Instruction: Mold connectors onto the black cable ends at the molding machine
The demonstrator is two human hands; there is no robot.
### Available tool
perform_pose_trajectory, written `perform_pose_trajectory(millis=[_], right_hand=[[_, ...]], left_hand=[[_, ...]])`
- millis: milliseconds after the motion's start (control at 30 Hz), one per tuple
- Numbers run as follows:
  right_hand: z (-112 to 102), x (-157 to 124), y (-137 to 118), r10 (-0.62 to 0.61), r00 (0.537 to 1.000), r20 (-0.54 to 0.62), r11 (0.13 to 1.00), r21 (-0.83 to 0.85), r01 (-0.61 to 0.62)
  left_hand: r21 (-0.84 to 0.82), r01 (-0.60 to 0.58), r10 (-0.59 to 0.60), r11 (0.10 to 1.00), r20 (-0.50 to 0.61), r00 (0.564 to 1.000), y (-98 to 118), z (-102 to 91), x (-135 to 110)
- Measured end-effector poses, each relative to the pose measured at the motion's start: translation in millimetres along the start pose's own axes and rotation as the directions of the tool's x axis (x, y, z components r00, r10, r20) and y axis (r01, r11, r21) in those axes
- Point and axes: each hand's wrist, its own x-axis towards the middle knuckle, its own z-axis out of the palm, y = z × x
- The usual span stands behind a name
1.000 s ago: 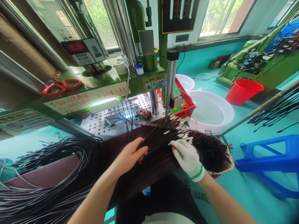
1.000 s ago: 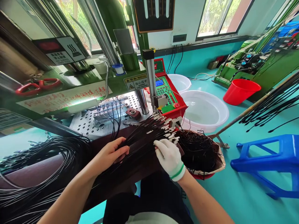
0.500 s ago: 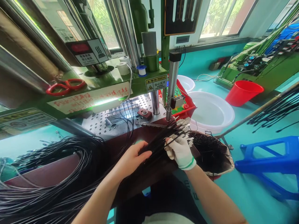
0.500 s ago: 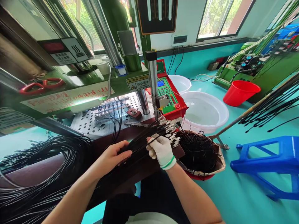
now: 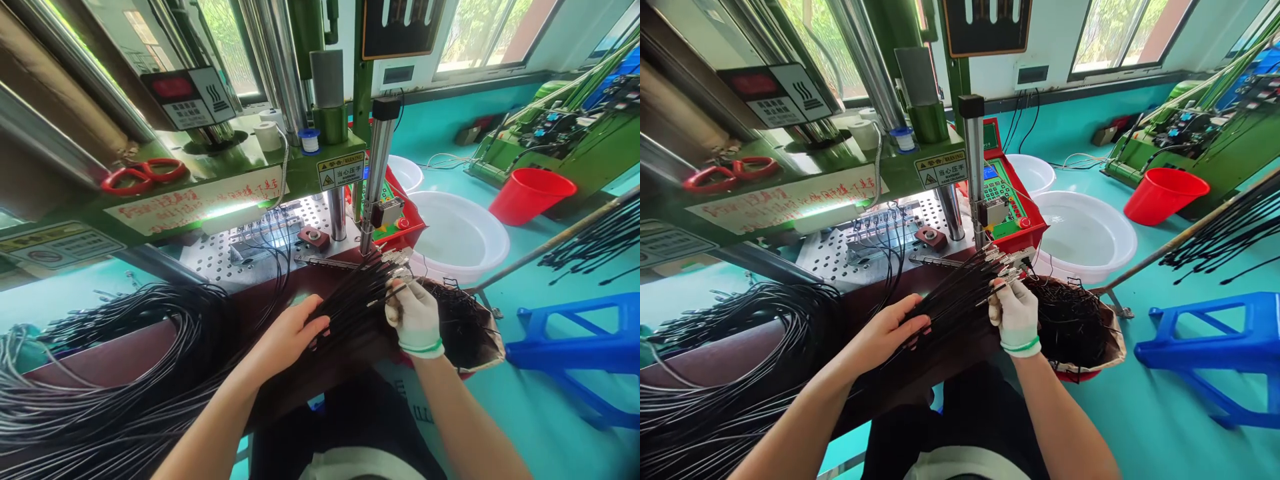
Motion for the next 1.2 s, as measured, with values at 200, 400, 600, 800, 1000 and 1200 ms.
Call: perform_pose_trajectory(millis=[200, 400, 600, 800, 1000, 1200], right_hand=[[-3.4, 8.7, -4.3, -0.033, 0.999, 0.004, 0.968, -0.251, 0.032], [-11.8, 8.6, -20.3, -0.165, 0.849, 0.501, 0.299, -0.795, 0.527], [8.4, -4.9, -18.2, 0.161, 0.639, 0.752, -0.386, -0.548, 0.742], [23.9, -1.2, -26.5, 0.365, 0.392, 0.844, -0.424, -0.224, 0.877], [20.4, 0.9, -19.7, 0.374, 0.257, 0.891, -0.457, -0.064, 0.887], [17.1, 4.1, -19.7, 0.257, 0.226, 0.940, -0.534, -0.056, 0.843]], left_hand=[[0.372, -0.060, 0.078, 0.926, -0.032, 0.996, -2.7, 6.7, 2.7], [0.671, 0.000, 0.128, 0.741, -0.142, 0.982, -10.7, 19.1, 10.5], [0.744, 0.056, 0.042, 0.665, -0.113, 0.993, -13.3, 18.2, 19.7], [0.692, 0.036, 0.066, 0.721, -0.120, 0.991, -18.8, 16.1, 21.4], [0.667, -0.006, 0.107, 0.745, -0.111, 0.988, -20.2, 17.2, 18.2], [0.694, -0.026, 0.151, 0.720, -0.120, 0.981, -16.4, 16.6, 16.0]])
